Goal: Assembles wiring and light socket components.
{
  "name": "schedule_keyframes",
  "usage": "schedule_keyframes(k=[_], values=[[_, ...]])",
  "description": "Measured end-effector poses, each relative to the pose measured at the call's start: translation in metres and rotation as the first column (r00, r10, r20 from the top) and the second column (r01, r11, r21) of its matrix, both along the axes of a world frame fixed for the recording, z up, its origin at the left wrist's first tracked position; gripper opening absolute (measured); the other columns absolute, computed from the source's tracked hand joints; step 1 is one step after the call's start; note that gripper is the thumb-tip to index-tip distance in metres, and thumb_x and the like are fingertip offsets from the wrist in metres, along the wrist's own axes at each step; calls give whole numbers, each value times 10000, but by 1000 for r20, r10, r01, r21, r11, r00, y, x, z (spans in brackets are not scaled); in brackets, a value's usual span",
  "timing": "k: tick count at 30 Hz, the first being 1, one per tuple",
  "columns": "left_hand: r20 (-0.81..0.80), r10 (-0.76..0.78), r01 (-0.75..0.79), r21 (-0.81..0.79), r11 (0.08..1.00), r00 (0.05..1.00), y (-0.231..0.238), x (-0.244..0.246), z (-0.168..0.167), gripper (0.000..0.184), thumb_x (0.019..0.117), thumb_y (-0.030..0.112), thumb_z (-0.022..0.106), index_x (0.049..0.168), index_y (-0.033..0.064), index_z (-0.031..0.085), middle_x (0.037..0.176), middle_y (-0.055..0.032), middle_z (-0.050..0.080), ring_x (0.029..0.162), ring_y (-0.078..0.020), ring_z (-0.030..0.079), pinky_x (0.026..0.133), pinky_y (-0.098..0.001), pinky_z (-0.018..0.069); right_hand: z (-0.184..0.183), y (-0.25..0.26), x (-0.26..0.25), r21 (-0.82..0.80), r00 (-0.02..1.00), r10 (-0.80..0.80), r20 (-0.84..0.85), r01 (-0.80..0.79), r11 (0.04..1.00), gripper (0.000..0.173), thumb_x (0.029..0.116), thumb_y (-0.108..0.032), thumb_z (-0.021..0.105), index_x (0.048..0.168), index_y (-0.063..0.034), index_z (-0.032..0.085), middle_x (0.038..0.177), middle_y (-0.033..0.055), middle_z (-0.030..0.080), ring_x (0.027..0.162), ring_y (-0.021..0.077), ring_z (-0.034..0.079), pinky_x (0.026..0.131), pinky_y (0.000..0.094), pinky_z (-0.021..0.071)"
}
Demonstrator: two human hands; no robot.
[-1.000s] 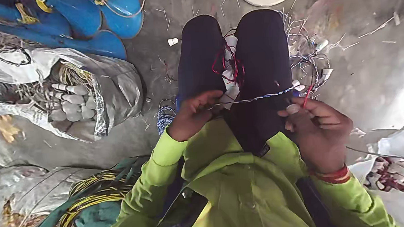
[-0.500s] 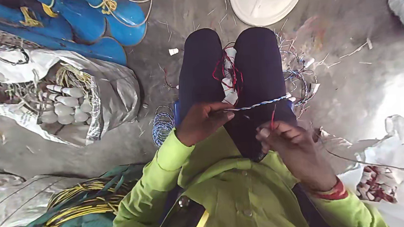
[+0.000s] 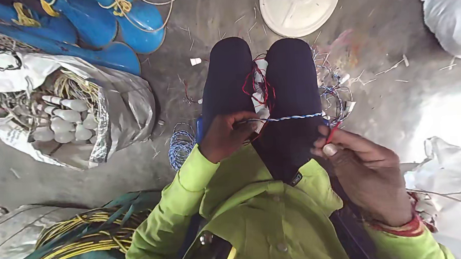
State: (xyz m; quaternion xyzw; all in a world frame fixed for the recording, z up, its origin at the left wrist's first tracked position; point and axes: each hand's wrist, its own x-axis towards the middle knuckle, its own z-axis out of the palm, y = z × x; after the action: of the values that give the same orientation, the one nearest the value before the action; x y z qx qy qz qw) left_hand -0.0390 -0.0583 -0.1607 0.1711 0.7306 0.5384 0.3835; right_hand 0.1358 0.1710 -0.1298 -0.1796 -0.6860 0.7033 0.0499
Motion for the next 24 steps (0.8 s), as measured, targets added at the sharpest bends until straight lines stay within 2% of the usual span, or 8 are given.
schedule_keyframes(k=[2,5,8,10,14,17,22,24], values=[[14,-29,29,-5,1000,999,0,-1,2,228,963,98,693,1186,70,731,1013,-44,760,802,-97,717,720,-295,622,8,1,-2,21,998,-31,-54,32,999,228,983,-127,676,1198,-138,749,1102,13,751,977,144,718,877,307,614],[-58,-92,88,-56,995,994,2,2,13,202,916,152,767,1114,110,765,901,-15,755,670,-80,672,597,-289,582,24,-7,-7,-32,991,-36,-127,33,999,194,960,-126,718,1146,-145,773,1076,-5,765,974,115,724,876,270,615],[-189,-129,111,-105,988,973,10,7,20,106,946,206,739,998,127,786,823,19,742,640,-55,659,581,-281,576,36,-18,-15,-201,987,-84,-136,56,978,265,922,-110,762,1185,-131,754,1033,20,775,903,131,741,824,293,635],[-199,-162,140,-122,983,966,16,6,23,160,1010,197,648,1038,98,770,827,0,733,665,-67,661,615,-288,575,39,-22,-23,-275,990,-90,-111,56,960,365,904,-89,773,1261,-137,712,1009,32,767,859,144,737,786,321,645],[48,-142,139,68,988,989,26,5,33,197,1043,88,554,1090,14,730,784,-29,690,607,-52,590,551,-205,504,32,-25,-41,-309,994,-97,-57,75,948,423,875,5,757,1283,-70,672,1015,92,752,852,186,745,771,375,662],[212,-146,102,208,973,966,30,6,39,207,981,-1,562,1139,-33,693,870,-63,705,699,-64,633,624,-216,543,25,-27,-53,-274,991,-115,-63,94,957,417,871,43,747,1271,-37,665,999,84,749,840,177,750,745,369,670],[209,-131,60,317,947,969,40,8,49,269,887,-34,715,1154,-48,690,918,-71,737,741,-60,672,673,-223,586,26,-23,-69,-114,985,-115,-129,101,988,450,880,48,733,1308,-32,619,1031,54,747,858,160,741,747,326,658],[166,-84,24,333,943,983,43,9,51,241,887,-14,736,1124,-45,704,865,-70,730,669,-56,645,605,-211,563,29,-20,-73,-81,982,-115,-153,104,991,471,869,53,746,1314,-25,612,1029,50,744,874,159,738,775,322,654]])
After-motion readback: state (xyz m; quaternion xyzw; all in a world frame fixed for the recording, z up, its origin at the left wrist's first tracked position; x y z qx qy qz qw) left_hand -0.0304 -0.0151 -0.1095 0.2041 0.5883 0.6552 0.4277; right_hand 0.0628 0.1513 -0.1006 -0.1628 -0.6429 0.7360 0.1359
